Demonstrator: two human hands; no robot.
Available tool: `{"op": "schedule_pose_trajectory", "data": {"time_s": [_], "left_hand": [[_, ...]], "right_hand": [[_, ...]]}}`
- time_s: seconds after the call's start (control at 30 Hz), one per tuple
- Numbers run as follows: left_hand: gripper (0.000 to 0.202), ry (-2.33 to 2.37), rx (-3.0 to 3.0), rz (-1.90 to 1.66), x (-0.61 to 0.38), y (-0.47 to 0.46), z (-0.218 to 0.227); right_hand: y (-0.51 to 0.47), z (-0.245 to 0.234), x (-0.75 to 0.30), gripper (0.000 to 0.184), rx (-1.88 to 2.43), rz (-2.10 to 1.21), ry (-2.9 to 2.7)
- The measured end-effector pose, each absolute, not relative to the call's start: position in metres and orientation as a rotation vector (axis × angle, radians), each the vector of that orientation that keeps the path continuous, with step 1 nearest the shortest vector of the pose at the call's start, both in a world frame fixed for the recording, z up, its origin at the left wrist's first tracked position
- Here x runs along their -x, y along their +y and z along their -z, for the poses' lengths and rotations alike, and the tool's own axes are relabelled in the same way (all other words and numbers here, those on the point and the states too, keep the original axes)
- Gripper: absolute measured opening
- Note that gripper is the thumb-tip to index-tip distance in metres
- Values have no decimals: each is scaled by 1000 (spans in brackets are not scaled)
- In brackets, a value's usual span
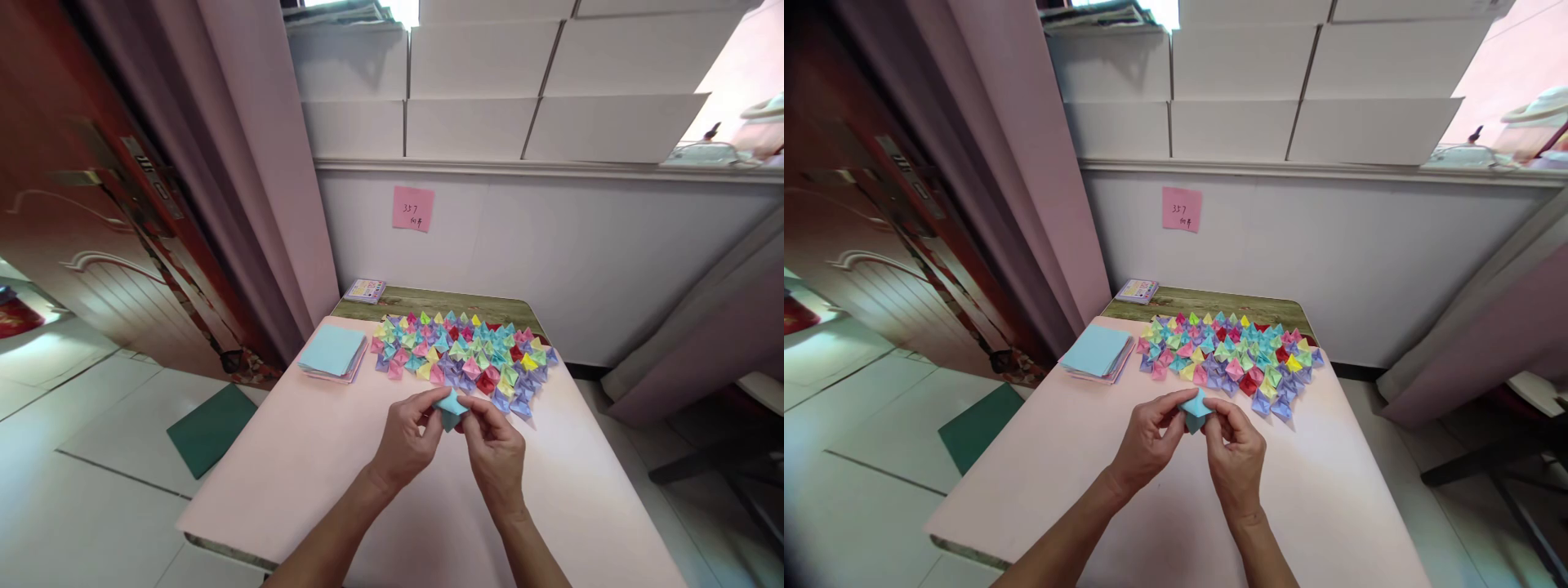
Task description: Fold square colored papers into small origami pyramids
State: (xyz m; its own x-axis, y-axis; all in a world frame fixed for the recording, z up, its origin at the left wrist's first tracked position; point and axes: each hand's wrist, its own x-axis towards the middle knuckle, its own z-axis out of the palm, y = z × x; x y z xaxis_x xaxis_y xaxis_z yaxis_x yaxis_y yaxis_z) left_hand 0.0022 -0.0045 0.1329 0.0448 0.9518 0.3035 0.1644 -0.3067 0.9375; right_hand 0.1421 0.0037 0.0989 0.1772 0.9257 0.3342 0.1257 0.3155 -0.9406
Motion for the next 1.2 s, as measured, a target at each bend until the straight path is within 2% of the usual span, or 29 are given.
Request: {"op": "schedule_pose_trajectory", "data": {"time_s": [0.2, 0.27, 0.37, 0.43, 0.57, 0.77, 1.2], "left_hand": [[36, 1041, -1083, -1299, -2, -2, -131], [45, 1035, -998, -1311, -2, 0, -129], [66, 1038, -987, -1331, 1, 1, -129], [69, 1040, -1028, -1297, 3, 0, -131], [65, 1054, -1076, -1200, 4, -3, -134], [35, 1025, -983, -1012, -1, -5, -129], [36, 1006, -1058, -1026, 0, 7, -130]], "right_hand": [[0, -100, -143, 19, 1078, -801, -1352], [0, -100, -141, 20, 1082, -833, -1307], [2, -104, -139, 36, 1074, -1025, -1190], [6, -107, -142, 45, 1088, -1219, -1153], [17, -112, -149, 36, 1143, -1462, -1159], [18, -114, -148, 30, 1098, -1337, -1036], [28, -115, -156, 32, 1074, -1441, -1107]]}}
